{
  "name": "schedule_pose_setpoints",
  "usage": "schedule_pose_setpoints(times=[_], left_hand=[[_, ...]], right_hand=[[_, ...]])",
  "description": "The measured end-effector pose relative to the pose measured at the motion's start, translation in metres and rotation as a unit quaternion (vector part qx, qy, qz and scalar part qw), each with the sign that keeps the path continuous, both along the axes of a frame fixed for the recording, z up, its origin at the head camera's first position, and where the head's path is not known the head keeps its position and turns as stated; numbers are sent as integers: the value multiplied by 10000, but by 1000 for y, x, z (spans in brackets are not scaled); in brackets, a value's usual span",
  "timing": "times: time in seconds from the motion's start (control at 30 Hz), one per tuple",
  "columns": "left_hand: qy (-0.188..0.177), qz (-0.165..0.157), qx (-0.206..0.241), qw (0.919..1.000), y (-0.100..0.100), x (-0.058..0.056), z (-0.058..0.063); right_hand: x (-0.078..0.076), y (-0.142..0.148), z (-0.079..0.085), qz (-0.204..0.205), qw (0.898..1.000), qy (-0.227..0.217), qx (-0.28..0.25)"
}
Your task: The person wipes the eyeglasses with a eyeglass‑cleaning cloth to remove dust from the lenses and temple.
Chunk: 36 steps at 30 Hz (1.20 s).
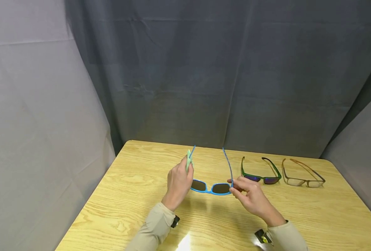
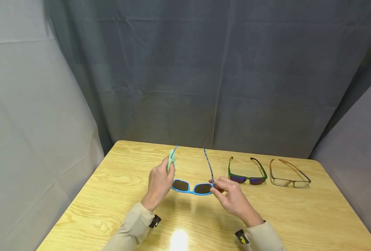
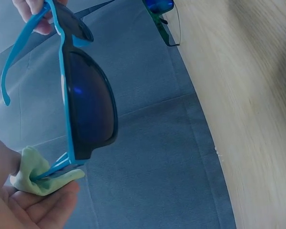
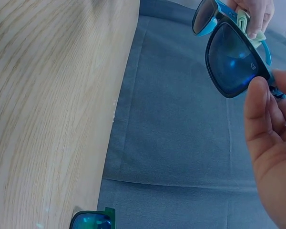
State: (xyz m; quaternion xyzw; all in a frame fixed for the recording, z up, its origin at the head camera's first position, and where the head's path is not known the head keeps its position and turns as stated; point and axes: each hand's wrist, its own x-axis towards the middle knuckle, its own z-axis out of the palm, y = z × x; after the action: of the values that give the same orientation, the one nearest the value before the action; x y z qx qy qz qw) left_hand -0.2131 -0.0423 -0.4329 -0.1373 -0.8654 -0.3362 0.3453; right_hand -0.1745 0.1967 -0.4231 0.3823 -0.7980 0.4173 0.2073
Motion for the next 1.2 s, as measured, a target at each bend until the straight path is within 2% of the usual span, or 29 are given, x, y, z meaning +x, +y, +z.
schedule_pose_setpoints(times=[0.47,0.6,0.7,0.9,1.2], left_hand=[[147,-42,-97,9998,-2,-2,1],[361,-15,-112,9993,-3,-4,-1],[457,-3,-146,9988,-3,-5,-1],[146,95,-214,9996,-4,-5,3],[292,117,-227,9992,-4,-6,4]], right_hand=[[3,-2,2,-78,9997,-122,186],[3,-1,2,-94,9996,-127,239],[-3,2,-7,-85,9995,-141,279],[-20,12,-34,-2,9992,-217,325],[-20,14,-34,131,9990,-207,365]])
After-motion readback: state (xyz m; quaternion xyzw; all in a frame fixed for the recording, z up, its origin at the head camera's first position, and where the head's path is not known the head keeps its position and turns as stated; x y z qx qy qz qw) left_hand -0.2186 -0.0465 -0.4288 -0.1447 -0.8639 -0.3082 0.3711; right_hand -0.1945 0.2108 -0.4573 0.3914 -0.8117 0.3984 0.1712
